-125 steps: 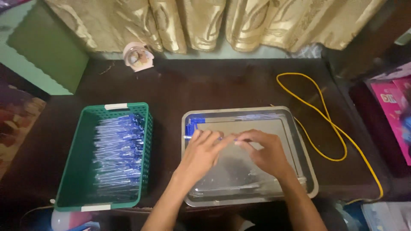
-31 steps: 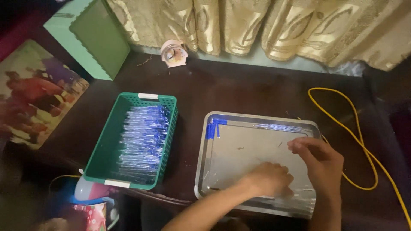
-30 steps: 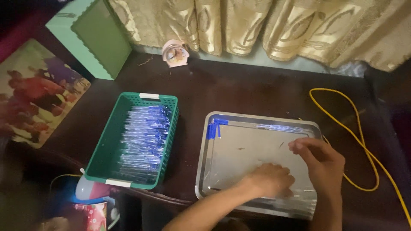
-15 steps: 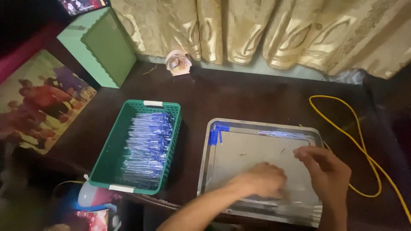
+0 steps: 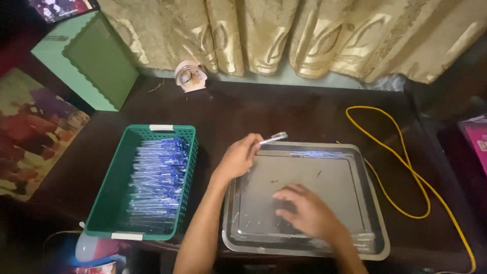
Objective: The person repeatedly picks a clear plastic pen barrel from a tray, inserts a blue ink cartridge, and places the assembled pen into a green basket. The process is repeated continuously throughout the clip.
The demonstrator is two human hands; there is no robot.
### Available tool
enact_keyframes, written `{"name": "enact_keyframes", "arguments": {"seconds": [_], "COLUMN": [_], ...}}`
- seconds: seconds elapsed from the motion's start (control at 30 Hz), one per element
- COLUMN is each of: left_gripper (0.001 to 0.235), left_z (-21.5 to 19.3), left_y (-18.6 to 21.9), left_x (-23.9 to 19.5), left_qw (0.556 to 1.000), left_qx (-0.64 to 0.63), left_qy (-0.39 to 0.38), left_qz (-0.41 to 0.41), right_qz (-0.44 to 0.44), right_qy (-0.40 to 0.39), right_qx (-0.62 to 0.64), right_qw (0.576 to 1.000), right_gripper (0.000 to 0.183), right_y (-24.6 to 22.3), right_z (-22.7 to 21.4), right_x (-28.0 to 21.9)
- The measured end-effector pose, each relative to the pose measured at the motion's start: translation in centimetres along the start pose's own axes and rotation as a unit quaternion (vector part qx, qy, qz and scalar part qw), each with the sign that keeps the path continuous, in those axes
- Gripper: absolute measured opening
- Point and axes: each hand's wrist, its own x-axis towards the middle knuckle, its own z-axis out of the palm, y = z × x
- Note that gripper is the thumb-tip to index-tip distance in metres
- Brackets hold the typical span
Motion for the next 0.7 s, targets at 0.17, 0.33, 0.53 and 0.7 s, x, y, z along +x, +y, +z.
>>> {"name": "enact_keyframes", "arguments": {"seconds": [0.17,0.33,0.53,0.7], "left_gripper": [0.018,0.019,0.023,0.026], "left_z": [1.5,1.6,1.2,1.2], "left_y": [-1.1,-1.8,-2.3,-1.8], "left_x": [-0.5,-0.5,-0.9,-1.0], "left_qw": [0.975,0.972,0.972,0.982], "left_qx": [0.165,0.153,0.135,0.105], "left_qy": [0.118,0.147,0.157,0.144], "left_qz": [0.095,0.1,0.113,0.063], "right_qz": [0.097,0.014,0.033,-0.043], "right_qy": [-0.129,-0.133,-0.164,-0.107], "right_qx": [-0.008,-0.007,0.024,0.011], "right_qw": [0.987,0.991,0.986,0.993], "right_gripper": [0.037,0.041,0.034,0.028], "right_y": [-3.0,-4.2,-4.8,-4.5], "right_z": [1.9,3.7,5.4,6.8], "right_x": [1.3,1.9,2.0,1.7]}}
